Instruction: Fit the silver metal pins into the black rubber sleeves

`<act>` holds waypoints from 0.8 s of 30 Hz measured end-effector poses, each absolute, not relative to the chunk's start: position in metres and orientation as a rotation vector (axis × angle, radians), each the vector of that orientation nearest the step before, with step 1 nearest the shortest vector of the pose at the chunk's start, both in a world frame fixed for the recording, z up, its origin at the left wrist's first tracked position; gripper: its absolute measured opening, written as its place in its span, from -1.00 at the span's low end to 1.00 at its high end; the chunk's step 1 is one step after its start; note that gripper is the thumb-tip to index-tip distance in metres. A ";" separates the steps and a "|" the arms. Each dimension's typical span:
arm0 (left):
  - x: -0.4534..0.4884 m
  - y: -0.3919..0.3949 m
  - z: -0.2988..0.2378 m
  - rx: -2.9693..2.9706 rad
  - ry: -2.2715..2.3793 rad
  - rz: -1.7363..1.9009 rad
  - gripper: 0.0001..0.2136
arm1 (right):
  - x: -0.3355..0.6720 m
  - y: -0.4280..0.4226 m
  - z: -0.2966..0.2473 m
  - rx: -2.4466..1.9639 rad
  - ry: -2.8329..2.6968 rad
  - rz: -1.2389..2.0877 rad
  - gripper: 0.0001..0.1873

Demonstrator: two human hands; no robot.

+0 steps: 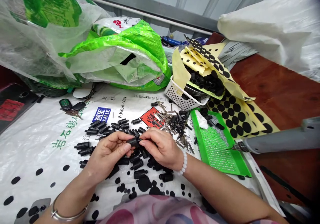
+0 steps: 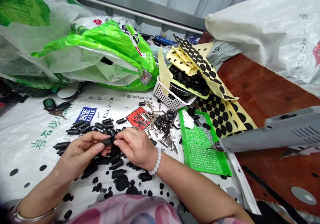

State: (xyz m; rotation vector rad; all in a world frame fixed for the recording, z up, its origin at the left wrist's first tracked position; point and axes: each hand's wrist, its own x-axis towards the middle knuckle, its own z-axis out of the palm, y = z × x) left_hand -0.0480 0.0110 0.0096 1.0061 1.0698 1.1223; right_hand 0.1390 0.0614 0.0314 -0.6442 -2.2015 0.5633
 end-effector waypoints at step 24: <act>-0.049 0.013 0.021 0.591 0.778 0.918 -0.81 | 0.139 0.064 0.047 -0.372 -2.538 0.298 -0.77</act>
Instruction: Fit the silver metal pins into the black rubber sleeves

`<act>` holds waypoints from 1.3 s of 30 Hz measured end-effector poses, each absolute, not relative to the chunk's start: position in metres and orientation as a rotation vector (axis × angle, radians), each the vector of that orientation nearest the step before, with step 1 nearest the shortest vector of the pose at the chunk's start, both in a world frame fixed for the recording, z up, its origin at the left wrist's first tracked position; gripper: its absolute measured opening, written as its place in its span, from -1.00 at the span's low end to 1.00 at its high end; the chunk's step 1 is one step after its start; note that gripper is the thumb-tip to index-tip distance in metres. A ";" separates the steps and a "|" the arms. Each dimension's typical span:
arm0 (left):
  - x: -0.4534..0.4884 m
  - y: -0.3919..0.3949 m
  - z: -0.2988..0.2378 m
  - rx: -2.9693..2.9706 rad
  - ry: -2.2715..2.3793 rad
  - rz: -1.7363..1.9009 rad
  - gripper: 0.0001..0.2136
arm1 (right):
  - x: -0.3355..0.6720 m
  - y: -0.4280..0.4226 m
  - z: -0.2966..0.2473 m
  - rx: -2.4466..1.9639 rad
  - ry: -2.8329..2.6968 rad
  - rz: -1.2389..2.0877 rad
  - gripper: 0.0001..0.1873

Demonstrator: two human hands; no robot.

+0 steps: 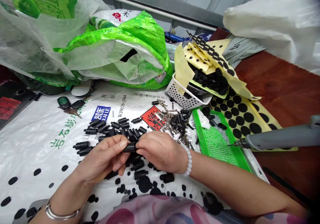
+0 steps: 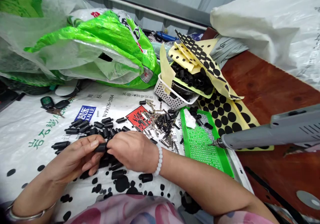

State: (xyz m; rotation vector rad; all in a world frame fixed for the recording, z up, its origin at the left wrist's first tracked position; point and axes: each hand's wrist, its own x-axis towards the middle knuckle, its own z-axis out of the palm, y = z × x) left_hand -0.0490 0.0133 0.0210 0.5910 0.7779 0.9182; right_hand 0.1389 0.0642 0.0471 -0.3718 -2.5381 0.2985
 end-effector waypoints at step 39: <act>-0.053 0.003 0.014 1.109 1.161 0.970 -0.84 | 0.134 0.051 0.042 -0.746 -2.283 0.788 -0.74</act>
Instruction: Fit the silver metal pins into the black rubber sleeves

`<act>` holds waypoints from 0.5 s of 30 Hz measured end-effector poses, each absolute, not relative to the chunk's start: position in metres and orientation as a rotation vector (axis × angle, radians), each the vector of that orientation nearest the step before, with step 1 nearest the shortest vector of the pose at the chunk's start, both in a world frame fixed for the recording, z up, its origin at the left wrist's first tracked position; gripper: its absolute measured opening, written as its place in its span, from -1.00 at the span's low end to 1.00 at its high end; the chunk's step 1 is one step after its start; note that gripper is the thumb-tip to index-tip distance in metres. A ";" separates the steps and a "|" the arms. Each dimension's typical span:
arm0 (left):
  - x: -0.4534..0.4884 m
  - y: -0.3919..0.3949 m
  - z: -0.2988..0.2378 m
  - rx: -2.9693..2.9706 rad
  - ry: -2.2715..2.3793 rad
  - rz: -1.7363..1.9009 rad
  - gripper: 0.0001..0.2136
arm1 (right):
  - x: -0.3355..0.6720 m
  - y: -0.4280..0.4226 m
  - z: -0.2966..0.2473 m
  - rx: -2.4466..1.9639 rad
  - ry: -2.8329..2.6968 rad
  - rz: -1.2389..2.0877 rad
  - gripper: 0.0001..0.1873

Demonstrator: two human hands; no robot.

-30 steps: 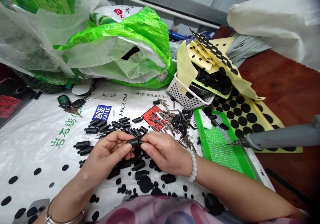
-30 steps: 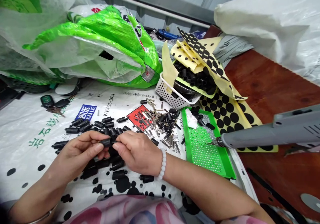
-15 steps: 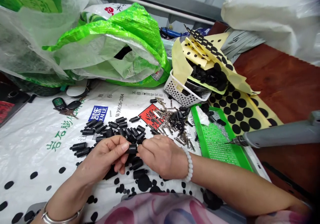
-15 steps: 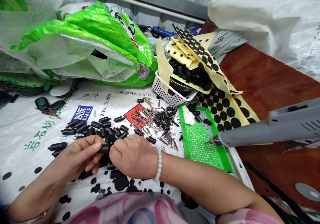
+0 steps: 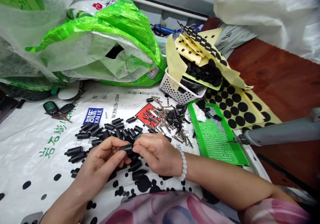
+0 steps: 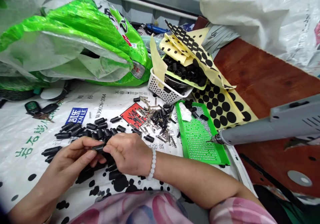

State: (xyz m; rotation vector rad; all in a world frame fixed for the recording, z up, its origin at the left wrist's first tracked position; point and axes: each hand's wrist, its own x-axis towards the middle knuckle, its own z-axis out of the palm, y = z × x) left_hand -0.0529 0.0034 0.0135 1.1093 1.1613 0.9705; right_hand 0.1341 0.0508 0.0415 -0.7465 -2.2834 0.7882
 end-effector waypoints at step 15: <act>-0.029 0.001 0.017 0.786 1.026 0.913 -0.82 | 0.160 0.043 0.026 -0.557 -2.535 -0.033 -0.66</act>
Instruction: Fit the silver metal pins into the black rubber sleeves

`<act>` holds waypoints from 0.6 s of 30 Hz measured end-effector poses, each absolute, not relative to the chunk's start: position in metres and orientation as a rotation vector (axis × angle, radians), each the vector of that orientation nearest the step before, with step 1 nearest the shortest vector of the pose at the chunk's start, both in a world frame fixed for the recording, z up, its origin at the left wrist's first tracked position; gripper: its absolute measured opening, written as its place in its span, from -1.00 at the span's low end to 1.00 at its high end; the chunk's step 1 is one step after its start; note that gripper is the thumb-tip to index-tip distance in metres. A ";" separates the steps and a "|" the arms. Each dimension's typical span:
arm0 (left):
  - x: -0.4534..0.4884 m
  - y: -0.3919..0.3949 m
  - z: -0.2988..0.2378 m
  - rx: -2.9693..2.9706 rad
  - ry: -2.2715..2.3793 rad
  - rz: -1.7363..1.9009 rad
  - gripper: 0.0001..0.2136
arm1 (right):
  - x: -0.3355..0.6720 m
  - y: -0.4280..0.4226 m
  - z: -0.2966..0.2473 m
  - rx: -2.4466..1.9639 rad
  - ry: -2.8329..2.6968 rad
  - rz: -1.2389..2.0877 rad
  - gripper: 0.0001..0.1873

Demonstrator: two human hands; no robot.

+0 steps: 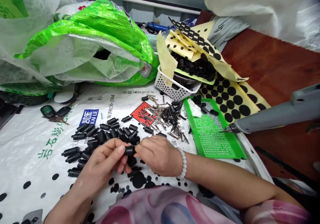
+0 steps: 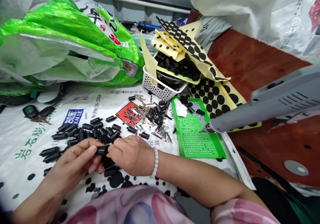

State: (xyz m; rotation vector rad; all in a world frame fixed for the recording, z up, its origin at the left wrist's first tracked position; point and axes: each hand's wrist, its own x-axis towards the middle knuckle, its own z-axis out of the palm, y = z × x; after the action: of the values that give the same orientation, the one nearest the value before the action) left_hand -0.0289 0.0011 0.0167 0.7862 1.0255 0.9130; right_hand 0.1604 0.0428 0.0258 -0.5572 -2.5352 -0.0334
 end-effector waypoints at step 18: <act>-0.004 -0.020 0.029 1.112 1.140 0.863 -0.74 | 0.180 0.014 0.022 -0.644 -2.252 0.616 -0.69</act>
State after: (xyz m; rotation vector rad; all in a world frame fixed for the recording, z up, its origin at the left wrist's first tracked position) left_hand -0.0036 -0.0196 0.0286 1.1120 1.1402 0.8634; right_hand 0.1803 0.0141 0.0216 -0.6445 -2.2521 0.6160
